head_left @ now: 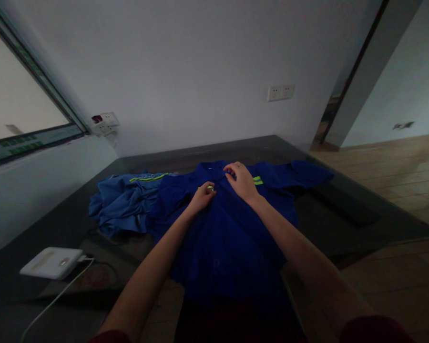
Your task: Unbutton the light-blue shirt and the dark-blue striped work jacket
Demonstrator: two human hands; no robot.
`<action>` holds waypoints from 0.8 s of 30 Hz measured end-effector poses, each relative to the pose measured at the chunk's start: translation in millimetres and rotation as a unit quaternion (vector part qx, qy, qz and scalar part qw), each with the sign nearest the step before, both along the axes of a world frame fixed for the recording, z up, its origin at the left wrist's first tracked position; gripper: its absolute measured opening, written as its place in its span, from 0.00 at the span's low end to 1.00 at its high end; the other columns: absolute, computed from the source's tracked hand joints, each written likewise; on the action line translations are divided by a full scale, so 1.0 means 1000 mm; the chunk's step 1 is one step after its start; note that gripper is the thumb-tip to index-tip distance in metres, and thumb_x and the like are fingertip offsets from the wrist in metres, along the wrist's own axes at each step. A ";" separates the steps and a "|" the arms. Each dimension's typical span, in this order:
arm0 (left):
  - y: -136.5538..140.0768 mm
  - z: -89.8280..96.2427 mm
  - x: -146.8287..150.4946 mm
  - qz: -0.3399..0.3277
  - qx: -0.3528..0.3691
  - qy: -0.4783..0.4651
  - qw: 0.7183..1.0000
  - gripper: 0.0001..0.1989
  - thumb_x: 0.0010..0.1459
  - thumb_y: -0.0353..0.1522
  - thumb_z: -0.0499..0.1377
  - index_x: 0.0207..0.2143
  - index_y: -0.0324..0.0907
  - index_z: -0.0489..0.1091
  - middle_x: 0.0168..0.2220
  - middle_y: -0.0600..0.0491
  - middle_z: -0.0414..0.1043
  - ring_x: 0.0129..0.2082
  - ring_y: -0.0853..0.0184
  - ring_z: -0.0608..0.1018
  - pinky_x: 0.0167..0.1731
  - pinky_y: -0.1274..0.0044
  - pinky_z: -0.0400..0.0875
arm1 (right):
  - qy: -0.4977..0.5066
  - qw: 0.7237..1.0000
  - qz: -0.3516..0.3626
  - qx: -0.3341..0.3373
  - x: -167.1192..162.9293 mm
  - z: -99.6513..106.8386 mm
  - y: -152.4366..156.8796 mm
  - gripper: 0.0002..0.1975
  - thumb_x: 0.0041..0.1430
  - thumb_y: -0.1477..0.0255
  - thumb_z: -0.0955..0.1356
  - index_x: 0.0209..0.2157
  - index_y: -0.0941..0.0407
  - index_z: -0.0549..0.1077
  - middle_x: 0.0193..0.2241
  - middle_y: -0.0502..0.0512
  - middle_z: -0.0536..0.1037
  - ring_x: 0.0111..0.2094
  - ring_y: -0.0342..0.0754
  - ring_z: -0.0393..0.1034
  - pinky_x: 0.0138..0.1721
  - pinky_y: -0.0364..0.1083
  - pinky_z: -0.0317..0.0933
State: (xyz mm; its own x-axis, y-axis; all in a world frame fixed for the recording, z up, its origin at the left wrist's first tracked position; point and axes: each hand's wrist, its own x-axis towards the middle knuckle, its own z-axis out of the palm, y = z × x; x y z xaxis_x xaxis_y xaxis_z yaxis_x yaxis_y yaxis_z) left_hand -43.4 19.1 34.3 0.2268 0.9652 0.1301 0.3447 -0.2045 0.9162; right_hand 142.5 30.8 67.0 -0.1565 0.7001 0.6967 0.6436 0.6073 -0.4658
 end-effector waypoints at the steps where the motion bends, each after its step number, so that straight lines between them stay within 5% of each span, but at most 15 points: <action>1: 0.000 -0.006 0.002 -0.007 -0.011 -0.024 1.000 0.13 0.52 0.34 0.58 0.40 0.41 0.66 0.21 0.60 0.67 0.17 0.74 0.66 0.20 0.83 0.60 | -0.012 1.000 0.018 -0.023 -0.005 -0.005 -0.005 0.06 0.57 0.75 0.64 0.35 0.55 0.72 0.33 0.56 0.73 0.35 0.49 0.66 0.39 0.46 0.59; 5: -0.002 -0.028 0.004 -0.018 -0.033 -0.068 0.997 0.14 0.53 0.32 0.56 0.43 0.40 0.65 0.22 0.60 0.65 0.19 0.75 0.66 0.22 0.83 0.60 | -0.004 0.987 0.073 -0.143 -0.008 -0.037 -0.004 0.09 0.59 0.69 0.64 0.27 0.57 0.72 0.24 0.51 0.73 0.27 0.45 0.65 0.31 0.43 0.55; 9: 0.002 -0.038 0.001 -0.016 0.002 -0.032 0.999 0.12 0.51 0.28 0.56 0.40 0.37 0.68 0.23 0.59 0.66 0.23 0.73 0.68 0.26 0.82 0.63 | 0.025 0.971 0.142 -0.191 0.000 -0.058 0.004 0.14 0.60 0.63 0.64 0.26 0.58 0.71 0.21 0.48 0.71 0.24 0.42 0.63 0.27 0.41 0.53; 14: 0.001 -0.036 0.000 -0.069 0.047 0.020 0.996 0.07 0.52 0.26 0.53 0.32 0.37 0.71 0.30 0.54 0.72 0.32 0.69 0.73 0.35 0.79 0.66 | 0.012 0.968 0.169 -0.187 0.000 -0.059 0.001 0.16 0.56 0.59 0.66 0.26 0.58 0.70 0.21 0.48 0.70 0.23 0.42 0.62 0.26 0.41 0.52; 24: -0.007 -0.029 -0.001 -0.081 0.055 0.071 0.993 0.09 0.54 0.31 0.53 0.35 0.37 0.70 0.25 0.56 0.67 0.26 0.71 0.69 0.27 0.81 0.62 | -0.053 0.964 0.210 -0.153 0.003 -0.052 0.000 0.13 0.58 0.63 0.66 0.26 0.58 0.69 0.23 0.48 0.69 0.25 0.42 0.61 0.28 0.40 0.51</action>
State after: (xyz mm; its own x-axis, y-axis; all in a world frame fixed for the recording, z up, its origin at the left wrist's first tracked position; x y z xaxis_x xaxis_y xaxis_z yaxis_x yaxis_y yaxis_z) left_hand -44.1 12.2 5.3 0.4020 0.8958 0.1893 0.4221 -0.3648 0.8299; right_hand 145.4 31.0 14.9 -0.5296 0.7304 0.4314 0.4255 0.6687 -0.6097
